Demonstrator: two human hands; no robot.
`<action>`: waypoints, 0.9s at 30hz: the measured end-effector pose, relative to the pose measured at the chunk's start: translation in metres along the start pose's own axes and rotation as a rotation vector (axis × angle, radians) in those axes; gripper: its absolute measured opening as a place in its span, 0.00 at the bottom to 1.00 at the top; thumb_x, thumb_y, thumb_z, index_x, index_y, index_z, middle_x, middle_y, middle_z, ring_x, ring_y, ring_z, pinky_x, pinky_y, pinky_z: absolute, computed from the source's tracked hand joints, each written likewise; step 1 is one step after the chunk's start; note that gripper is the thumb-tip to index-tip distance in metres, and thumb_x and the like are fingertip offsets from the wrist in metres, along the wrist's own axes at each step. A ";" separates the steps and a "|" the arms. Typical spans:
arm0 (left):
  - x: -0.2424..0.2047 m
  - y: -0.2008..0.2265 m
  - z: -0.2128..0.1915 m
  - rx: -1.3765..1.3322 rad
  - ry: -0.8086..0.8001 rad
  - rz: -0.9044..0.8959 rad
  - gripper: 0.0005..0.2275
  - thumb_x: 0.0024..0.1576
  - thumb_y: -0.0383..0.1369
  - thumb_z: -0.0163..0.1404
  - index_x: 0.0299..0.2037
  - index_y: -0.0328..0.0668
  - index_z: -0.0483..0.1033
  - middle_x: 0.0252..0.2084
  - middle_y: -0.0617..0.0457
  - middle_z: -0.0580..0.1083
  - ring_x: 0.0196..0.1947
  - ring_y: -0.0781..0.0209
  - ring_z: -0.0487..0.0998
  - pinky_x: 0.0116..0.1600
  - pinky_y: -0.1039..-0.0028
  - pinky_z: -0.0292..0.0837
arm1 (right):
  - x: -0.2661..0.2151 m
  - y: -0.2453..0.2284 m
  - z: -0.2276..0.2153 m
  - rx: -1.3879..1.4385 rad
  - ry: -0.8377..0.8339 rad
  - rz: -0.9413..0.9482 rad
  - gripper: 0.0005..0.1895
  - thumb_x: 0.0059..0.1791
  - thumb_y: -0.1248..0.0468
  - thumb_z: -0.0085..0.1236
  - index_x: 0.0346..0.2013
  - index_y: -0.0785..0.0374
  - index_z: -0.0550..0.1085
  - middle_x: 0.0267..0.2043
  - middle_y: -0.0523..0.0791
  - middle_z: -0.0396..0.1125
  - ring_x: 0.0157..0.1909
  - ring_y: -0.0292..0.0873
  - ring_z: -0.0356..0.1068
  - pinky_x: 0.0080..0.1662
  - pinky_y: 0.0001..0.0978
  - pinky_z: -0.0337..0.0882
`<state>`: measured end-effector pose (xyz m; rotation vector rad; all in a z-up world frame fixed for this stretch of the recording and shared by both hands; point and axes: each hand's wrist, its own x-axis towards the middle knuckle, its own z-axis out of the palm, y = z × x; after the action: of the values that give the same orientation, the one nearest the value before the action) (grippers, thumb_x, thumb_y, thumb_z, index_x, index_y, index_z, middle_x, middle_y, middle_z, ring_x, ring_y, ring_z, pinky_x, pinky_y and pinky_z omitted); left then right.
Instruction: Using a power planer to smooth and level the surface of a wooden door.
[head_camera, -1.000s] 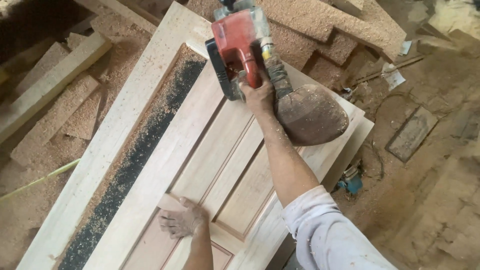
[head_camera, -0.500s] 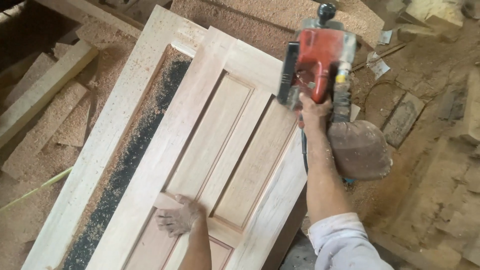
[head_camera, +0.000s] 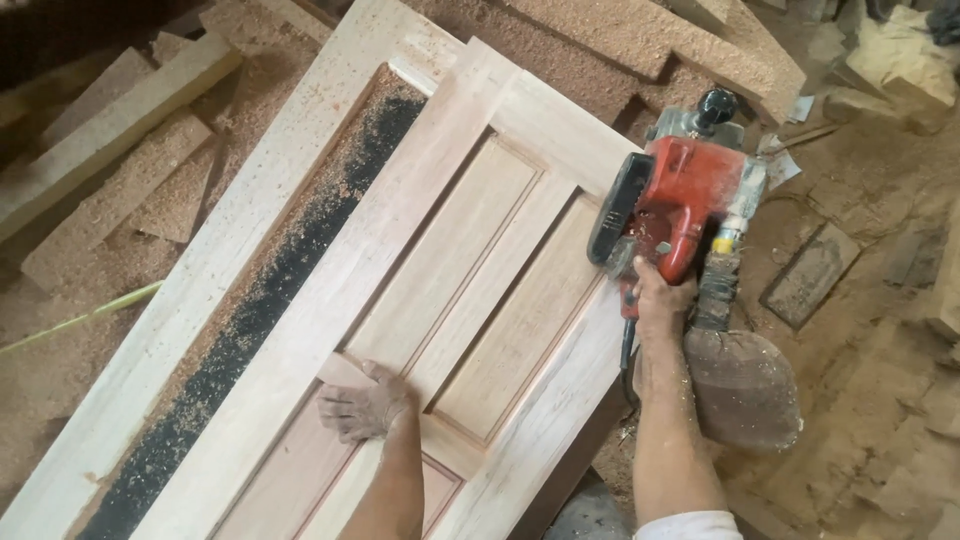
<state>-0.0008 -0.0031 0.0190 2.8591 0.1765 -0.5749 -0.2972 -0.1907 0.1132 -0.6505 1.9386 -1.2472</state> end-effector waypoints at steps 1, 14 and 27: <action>0.001 -0.002 0.002 -0.005 0.003 -0.010 0.41 0.58 0.58 0.30 0.76 0.39 0.37 0.79 0.42 0.38 0.78 0.40 0.31 0.74 0.40 0.27 | -0.008 -0.013 0.009 -0.003 -0.011 -0.003 0.20 0.44 0.67 0.63 0.49 0.62 0.70 0.25 0.40 0.64 0.20 0.32 0.59 0.22 0.29 0.69; 0.004 0.001 -0.011 -0.009 -0.076 -0.044 0.40 0.59 0.58 0.28 0.76 0.44 0.32 0.80 0.43 0.31 0.78 0.42 0.28 0.75 0.41 0.24 | -0.024 -0.040 0.173 -0.184 -0.231 0.060 0.32 0.40 0.61 0.65 0.60 0.50 0.72 0.32 0.47 0.69 0.23 0.42 0.67 0.20 0.34 0.69; 0.003 0.006 0.007 0.074 0.033 -0.020 0.39 0.59 0.58 0.30 0.76 0.40 0.41 0.79 0.40 0.39 0.78 0.40 0.34 0.73 0.39 0.31 | -0.029 -0.032 0.247 -0.385 -0.344 -0.152 0.32 0.37 0.49 0.62 0.57 0.40 0.74 0.47 0.43 0.79 0.47 0.49 0.79 0.48 0.39 0.75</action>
<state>0.0002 -0.0099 0.0125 2.9434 0.1931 -0.5491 -0.0830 -0.3173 0.0863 -1.1465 1.8709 -0.7830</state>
